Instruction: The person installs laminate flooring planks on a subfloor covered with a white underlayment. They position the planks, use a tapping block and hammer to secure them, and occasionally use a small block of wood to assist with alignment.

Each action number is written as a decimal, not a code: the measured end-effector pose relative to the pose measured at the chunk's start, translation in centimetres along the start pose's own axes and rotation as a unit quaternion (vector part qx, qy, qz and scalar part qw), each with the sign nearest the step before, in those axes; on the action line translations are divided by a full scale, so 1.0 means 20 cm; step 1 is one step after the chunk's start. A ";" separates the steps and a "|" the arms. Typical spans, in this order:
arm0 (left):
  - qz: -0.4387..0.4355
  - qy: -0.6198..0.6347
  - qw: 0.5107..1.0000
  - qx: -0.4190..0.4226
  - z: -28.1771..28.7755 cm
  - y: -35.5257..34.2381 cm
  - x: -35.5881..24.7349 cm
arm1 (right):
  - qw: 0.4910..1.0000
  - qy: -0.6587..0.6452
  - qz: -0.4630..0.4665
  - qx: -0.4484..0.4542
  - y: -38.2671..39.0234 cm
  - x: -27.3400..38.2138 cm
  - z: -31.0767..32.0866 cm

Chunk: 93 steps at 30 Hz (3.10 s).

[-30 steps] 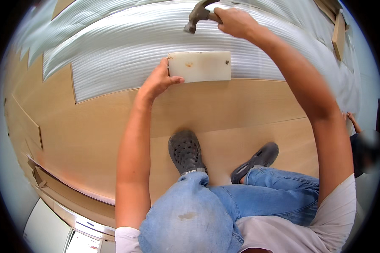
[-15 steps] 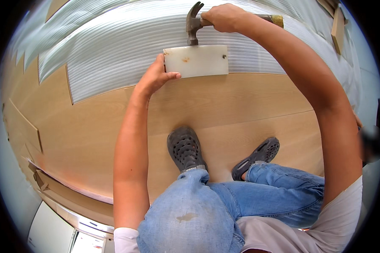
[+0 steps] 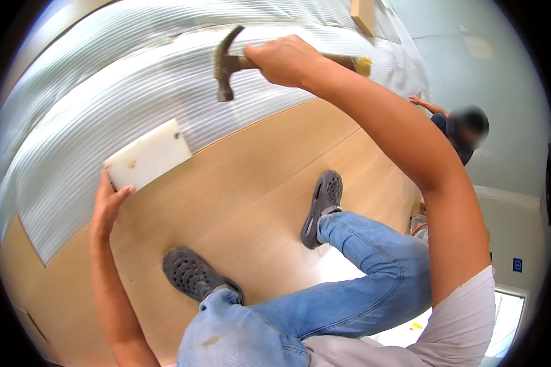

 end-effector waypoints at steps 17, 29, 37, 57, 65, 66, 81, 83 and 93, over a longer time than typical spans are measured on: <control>0.105 -0.082 0.990 0.049 -0.66 0.01 -0.20 | 0.948 -0.085 -0.302 0.048 1.59 -1.06 -0.70; 0.103 -0.121 0.986 0.040 -0.86 0.13 -0.48 | 0.913 -0.360 -0.188 -0.022 1.15 -0.84 -1.16; 0.127 -0.119 0.985 0.010 -0.88 0.16 -0.51 | 0.930 -0.335 -0.151 -0.017 1.18 -0.74 -1.07; 0.073 -0.057 0.996 0.018 -0.83 0.15 -0.45 | 0.912 -0.349 -0.199 0.087 1.07 -0.80 -0.95; -0.065 0.023 0.998 -0.001 -1.04 0.11 -0.45 | 0.930 -0.221 -0.293 0.028 1.13 -0.91 -0.38; -0.072 0.000 0.997 -0.014 -1.08 0.10 -0.47 | 0.929 -0.198 -0.312 0.033 1.18 -0.92 -0.31; -0.058 0.020 0.998 0.009 -1.06 0.10 -0.42 | 0.937 -0.168 -0.303 0.035 1.03 -0.71 -0.36; -0.048 0.023 0.998 0.016 -1.05 0.09 -0.42 | 0.931 -0.200 -0.301 0.045 1.08 -0.78 -0.54; -0.027 0.008 1.000 0.008 -1.03 0.10 -0.41 | 0.944 -0.267 -0.162 0.112 1.16 -1.00 -1.06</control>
Point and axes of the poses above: each hand's wrist, its own y-axis away from the middle knuckle, its own z-axis out of the back of the hand, x = y × z, the point moved 8 cm from there along -y, towards the middle knuckle, and after that the axes turned 15 degrees about -x, right-handed, at the moved point
